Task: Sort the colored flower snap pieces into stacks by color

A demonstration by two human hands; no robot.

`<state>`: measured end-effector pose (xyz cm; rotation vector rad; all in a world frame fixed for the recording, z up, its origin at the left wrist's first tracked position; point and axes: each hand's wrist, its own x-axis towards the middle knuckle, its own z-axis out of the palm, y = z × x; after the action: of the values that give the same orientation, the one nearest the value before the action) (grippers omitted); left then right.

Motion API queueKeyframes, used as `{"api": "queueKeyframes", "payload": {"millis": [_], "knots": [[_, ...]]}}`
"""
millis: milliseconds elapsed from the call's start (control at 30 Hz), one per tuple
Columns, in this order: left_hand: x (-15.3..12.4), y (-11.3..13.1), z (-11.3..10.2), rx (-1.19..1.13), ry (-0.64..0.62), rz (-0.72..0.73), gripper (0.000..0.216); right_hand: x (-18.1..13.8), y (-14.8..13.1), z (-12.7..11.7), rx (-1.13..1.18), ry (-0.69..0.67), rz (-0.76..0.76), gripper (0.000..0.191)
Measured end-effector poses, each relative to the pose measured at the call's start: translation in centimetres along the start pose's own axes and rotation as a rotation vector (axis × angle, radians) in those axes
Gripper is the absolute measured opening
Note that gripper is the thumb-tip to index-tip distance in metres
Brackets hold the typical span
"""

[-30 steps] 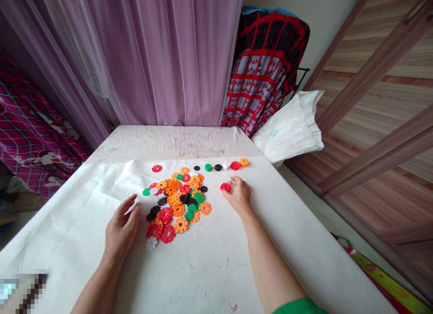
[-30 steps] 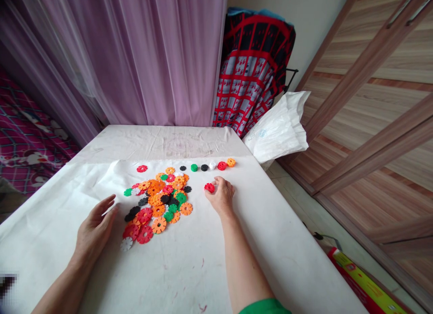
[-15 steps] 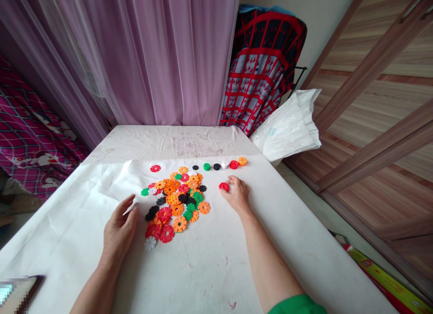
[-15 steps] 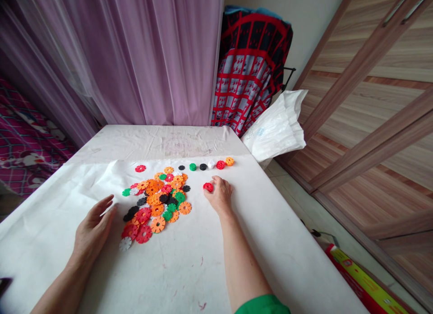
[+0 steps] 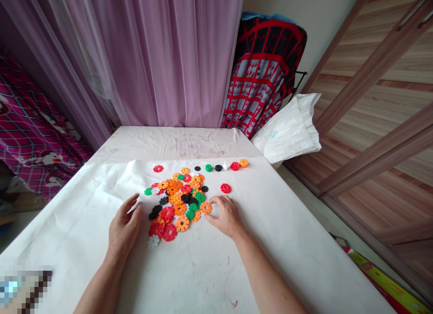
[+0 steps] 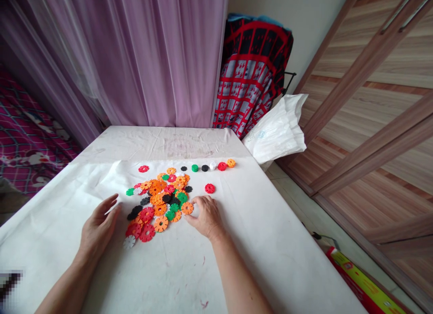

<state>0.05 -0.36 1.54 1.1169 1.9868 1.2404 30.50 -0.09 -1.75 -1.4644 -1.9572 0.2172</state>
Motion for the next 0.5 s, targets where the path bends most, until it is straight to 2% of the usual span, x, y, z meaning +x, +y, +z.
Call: {"api": "queueKeyframes", "payload": {"millis": [200,400,500], "knots": [[0.1,-0.2,0.1,0.007,-0.010,0.018,0.057,0.2,-0.4,0.2,-0.069,-0.027,-0.018,0.019],[0.3,-0.5,0.1,0.001,-0.008,0.033,0.055,-0.3,1.7,-0.4,-0.193,0.097,0.096,0.017],[0.4,-0.8,0.1,0.002,-0.008,0.056,0.055,-0.6,2.3,-1.1,-0.214,0.096,0.095,0.012]]}}
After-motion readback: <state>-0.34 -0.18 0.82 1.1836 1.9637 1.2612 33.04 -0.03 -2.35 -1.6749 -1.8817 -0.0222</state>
